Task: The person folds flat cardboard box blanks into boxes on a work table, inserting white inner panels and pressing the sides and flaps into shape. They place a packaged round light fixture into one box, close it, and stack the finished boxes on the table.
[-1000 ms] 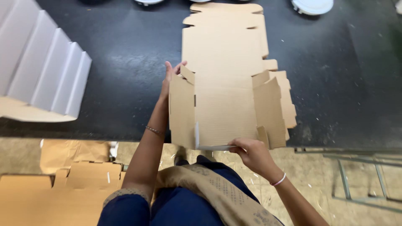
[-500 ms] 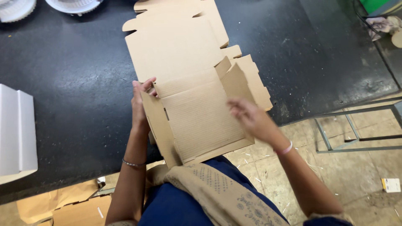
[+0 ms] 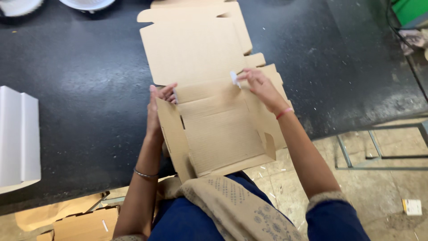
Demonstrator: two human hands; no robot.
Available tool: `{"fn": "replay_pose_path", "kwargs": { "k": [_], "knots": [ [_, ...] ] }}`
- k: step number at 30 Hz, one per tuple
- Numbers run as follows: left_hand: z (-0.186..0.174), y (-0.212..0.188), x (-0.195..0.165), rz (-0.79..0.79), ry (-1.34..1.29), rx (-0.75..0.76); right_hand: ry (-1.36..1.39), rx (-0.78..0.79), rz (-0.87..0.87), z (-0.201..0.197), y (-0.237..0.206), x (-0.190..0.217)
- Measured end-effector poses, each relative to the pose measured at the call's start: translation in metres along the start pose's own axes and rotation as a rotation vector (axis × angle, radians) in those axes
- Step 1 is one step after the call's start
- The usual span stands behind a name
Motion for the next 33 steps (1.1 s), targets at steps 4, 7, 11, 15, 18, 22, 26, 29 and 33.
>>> {"fn": "replay_pose_path", "kwargs": {
  "k": [4,7,11,15,18,22,26,29,33],
  "knots": [
    [-0.006,0.001,0.013,-0.055,-0.151,-0.035,-0.800,-0.372,-0.537,0.031,-0.086,0.083],
    [-0.017,0.004,0.010,0.096,-0.019,-0.075,-0.721,0.319,-0.305,0.084,-0.140,0.060],
    [-0.019,0.002,0.022,0.065,-0.150,-0.095,-0.847,0.378,-0.305,0.106,-0.191,0.052],
    [-0.011,0.005,-0.007,0.326,0.100,-0.031,-0.776,0.196,-0.286,0.094,-0.190,0.045],
    [0.000,0.008,-0.021,0.380,0.079,-0.012,-0.802,0.145,-0.238,0.088,-0.177,0.033],
    [0.012,0.012,-0.033,0.362,0.168,0.090,-0.812,0.061,-0.101,0.063,-0.153,0.023],
    [0.021,0.014,-0.019,0.192,0.242,0.271,-0.958,0.058,-0.301,0.063,-0.140,0.039],
    [0.017,0.013,-0.013,0.186,0.520,0.319,-0.896,0.202,-0.380,0.078,-0.146,0.041],
    [0.020,0.007,-0.011,0.216,0.553,0.288,-0.885,0.304,-0.556,0.111,-0.163,0.046]
  ]
}}
Point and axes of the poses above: each hand's wrist, its own y-axis towards the middle knuckle, its own z-axis out of the palm, x = y × z, the point moved 10 cm from there along y, towards the middle knuckle, and after that the axes turned 14 degrees about z, right-handed, at the moved point
